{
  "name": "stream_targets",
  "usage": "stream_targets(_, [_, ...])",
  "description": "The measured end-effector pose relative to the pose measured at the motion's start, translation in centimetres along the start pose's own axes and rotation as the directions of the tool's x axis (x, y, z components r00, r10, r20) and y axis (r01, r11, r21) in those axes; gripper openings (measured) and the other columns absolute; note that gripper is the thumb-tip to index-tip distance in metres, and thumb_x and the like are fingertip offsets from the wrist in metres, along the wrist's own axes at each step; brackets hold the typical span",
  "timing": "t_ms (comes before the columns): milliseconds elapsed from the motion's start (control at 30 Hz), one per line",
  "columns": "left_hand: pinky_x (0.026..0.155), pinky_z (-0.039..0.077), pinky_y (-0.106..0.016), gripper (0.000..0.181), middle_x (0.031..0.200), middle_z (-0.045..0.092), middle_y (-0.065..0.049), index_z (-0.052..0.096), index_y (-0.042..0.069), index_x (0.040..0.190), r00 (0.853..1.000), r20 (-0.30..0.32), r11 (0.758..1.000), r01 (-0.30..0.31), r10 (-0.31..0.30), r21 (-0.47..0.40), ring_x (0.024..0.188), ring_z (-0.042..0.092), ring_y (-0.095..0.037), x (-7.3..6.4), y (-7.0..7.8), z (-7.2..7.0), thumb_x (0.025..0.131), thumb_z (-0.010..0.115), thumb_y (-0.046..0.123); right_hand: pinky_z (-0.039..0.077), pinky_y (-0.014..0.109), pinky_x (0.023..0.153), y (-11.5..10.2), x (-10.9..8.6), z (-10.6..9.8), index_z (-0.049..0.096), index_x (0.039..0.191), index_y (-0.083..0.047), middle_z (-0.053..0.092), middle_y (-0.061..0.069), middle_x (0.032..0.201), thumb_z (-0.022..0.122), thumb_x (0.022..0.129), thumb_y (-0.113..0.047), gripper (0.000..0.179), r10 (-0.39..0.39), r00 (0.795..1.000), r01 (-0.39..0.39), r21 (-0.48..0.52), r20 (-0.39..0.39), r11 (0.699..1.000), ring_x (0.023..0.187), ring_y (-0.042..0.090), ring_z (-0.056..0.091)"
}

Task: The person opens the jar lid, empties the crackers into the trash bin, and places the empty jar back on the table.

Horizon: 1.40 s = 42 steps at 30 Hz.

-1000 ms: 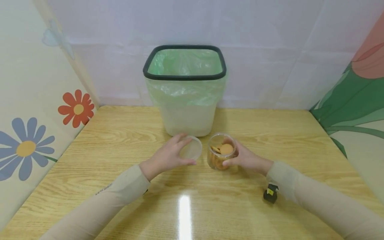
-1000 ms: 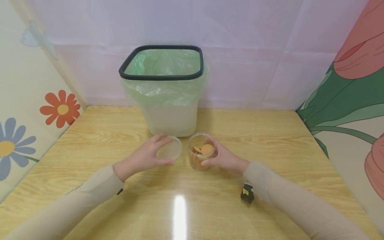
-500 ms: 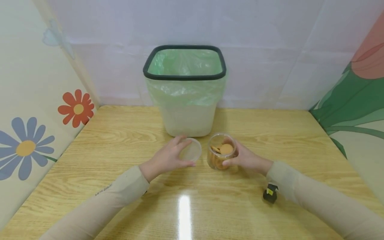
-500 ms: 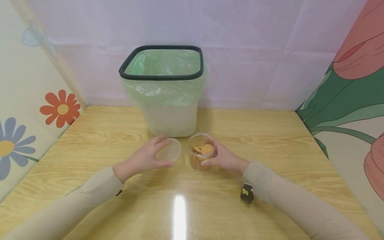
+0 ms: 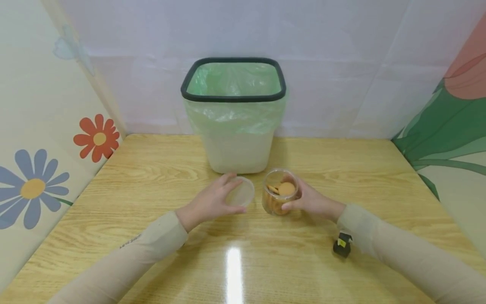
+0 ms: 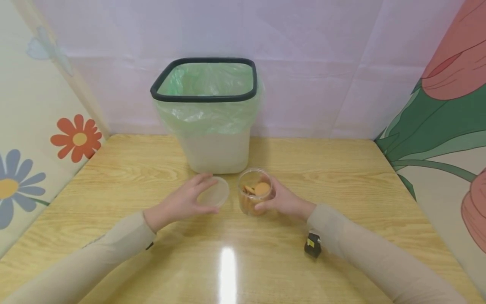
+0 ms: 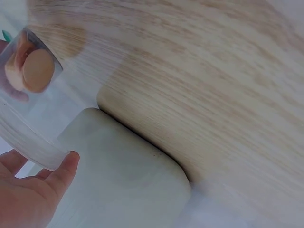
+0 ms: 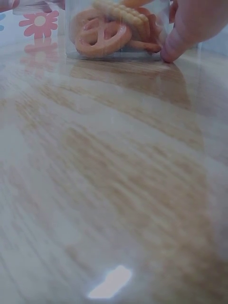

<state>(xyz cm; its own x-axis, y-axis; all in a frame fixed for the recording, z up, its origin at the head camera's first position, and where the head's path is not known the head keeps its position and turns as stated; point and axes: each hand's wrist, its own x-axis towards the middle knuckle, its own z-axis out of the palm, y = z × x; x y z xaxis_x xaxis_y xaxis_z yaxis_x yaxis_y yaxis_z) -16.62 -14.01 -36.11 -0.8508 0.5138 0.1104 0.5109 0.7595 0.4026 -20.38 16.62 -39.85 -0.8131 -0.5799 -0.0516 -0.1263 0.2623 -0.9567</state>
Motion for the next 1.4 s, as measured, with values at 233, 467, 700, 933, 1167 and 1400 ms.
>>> stream_targets(233, [0.110, 0.039, -0.058, 0.080, 0.152, 0.039, -0.030, 0.049, -0.002, 0.144, 1.000, 0.008, 1.000, 0.001, -0.001, -0.002, 0.136, 0.043, -0.049, -0.05, -0.11, 0.18, 0.084, 0.081, 0.042, 0.028, 0.061, 0.115, -0.02, -0.10, 0.02, 0.023, 0.151, 0.007, 0.027, 0.029, 0.156, 0.081, 0.084, -0.012, 0.091, 0.000, 1.000, 0.000, -0.006, 0.002, 1.000, 0.140, 0.046, 0.035])
stream_targets(467, [0.110, 0.040, -0.057, 0.080, 0.150, 0.041, -0.030, 0.050, -0.001, 0.144, 1.000, 0.003, 1.000, -0.019, 0.019, 0.024, 0.135, 0.045, -0.047, 0.01, -0.44, 0.58, 0.084, 0.080, 0.043, 0.029, 0.060, 0.114, -0.17, -0.03, 0.05, 0.023, 0.150, 0.009, 0.028, 0.030, 0.155, 0.081, 0.084, -0.010, 0.090, -0.003, 1.000, 0.003, 0.004, 0.004, 1.000, 0.139, 0.046, 0.036])
stream_targets(700, [0.109, 0.040, -0.057, 0.081, 0.149, 0.042, -0.029, 0.050, -0.001, 0.144, 1.000, 0.003, 0.999, -0.029, 0.028, 0.030, 0.134, 0.046, -0.047, -0.07, -0.50, 0.61, 0.083, 0.080, 0.044, 0.029, 0.061, 0.114, -0.23, -0.05, 0.03, 0.021, 0.151, 0.008, 0.025, 0.030, 0.157, 0.080, 0.085, -0.010, 0.091, 0.009, 1.000, -0.009, 0.000, 0.007, 1.000, 0.139, 0.047, 0.035])
stream_targets(933, [0.110, 0.040, -0.057, 0.081, 0.149, 0.042, -0.029, 0.050, -0.001, 0.144, 1.000, 0.011, 0.999, -0.026, 0.026, 0.030, 0.134, 0.046, -0.046, -0.14, -0.54, 0.63, 0.084, 0.080, 0.044, 0.025, 0.062, 0.116, -0.17, -0.09, -0.04, 0.021, 0.152, 0.006, 0.026, 0.028, 0.157, 0.080, 0.084, -0.012, 0.092, 0.015, 1.000, -0.015, 0.007, 0.018, 1.000, 0.142, 0.046, 0.033])
stream_targets(1167, [0.109, 0.041, -0.057, 0.081, 0.149, 0.042, -0.029, 0.050, 0.000, 0.144, 0.999, 0.025, 0.998, -0.037, 0.036, 0.049, 0.134, 0.046, -0.047, -0.08, -0.81, 0.86, 0.084, 0.079, 0.045, 0.028, 0.061, 0.115, -0.12, -0.06, 0.03, 0.022, 0.151, 0.008, 0.026, 0.030, 0.156, 0.081, 0.083, -0.012, 0.092, 0.008, 1.000, -0.008, -0.007, -0.001, 1.000, 0.139, 0.047, 0.035])
stream_targets(1400, [0.109, 0.040, -0.058, 0.080, 0.150, 0.041, -0.031, 0.050, 0.000, 0.144, 0.999, 0.036, 0.998, -0.037, 0.036, 0.047, 0.135, 0.045, -0.048, -0.17, -0.79, 0.91, 0.084, 0.080, 0.045, 0.026, 0.062, 0.116, 0.03, -0.11, -0.02, 0.019, 0.153, 0.007, 0.024, 0.029, 0.158, 0.081, 0.083, -0.014, 0.096, 0.014, 1.000, -0.014, -0.010, 0.004, 1.000, 0.141, 0.047, 0.033])
